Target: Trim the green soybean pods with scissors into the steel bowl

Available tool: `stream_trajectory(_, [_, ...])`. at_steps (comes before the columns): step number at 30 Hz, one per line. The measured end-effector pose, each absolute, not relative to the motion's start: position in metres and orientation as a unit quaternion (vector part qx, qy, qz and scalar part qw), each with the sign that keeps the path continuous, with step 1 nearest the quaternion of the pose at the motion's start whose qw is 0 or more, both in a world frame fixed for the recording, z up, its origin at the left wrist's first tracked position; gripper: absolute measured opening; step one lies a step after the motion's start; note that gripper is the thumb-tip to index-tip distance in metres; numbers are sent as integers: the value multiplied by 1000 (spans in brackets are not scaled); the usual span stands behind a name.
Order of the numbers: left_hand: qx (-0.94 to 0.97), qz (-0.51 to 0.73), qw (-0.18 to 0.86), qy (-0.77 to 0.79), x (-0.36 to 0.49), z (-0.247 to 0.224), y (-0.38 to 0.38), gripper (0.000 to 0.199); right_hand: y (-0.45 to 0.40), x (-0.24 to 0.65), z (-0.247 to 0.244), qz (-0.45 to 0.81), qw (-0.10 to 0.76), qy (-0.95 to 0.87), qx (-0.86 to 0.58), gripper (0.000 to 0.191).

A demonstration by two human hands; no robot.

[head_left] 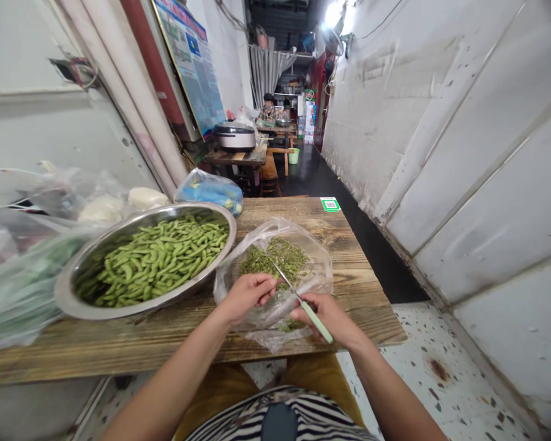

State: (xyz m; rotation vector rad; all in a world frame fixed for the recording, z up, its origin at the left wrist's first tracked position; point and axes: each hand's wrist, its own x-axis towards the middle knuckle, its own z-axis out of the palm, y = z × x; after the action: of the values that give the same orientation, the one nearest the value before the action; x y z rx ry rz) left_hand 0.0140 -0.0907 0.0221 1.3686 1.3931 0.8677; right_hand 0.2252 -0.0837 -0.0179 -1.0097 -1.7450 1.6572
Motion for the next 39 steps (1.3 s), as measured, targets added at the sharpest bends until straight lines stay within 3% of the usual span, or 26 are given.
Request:
stream_trajectory(2, [565,408,369,615,7,33,-104,39,-83,229,-20,635,271,-606,-396,49])
stream_trajectory(5, [556,485,63,671,-19,60,-123,35,-82,238,-22,649,275,-572,-419,52])
stream_trajectory(7, [550,468,-126,681,-40,79,-131,36,-83,242,-23,648,271,-576,-418,49])
stream_trajectory(10, [567,396,-264,673,-56,91,-134,48,-85,242,-25,640,273,-592,-405,46])
stream_trajectory(12, [622,369,-238,648,-52,82,-130,45,-86,240,-26,631,279,-601,-403,45])
stream_trajectory(14, [720,289,-111,622,-40,61,-121,41,-86,239,-27,616,281,-614,-405,44])
stream_trajectory(17, [781,90,76,614,-26,20,-97,51,-85,238,-28,585,277,-643,-409,43])
stream_trajectory(20, [785,21,95,612,-24,-6,-70,62,-82,239,-31,562,264,-672,-405,41])
stream_trajectory(22, [800,21,104,591,-27,-11,-55,56,-81,239,-34,551,253,-687,-400,40])
stream_trajectory(26, [772,94,181,602,-31,3,-33,27,-78,238,-45,537,246,-702,-398,38])
stream_trajectory(30, [597,288,375,649,-27,21,-20,31,-76,237,-53,529,245,-707,-400,37])
stream_trajectory(32, [545,325,442,634,-25,28,-17,33,-76,239,-54,522,240,-711,-405,37])
stream_trajectory(39, [579,308,388,648,-35,28,-11,24,-78,243,-51,513,242,-713,-412,38])
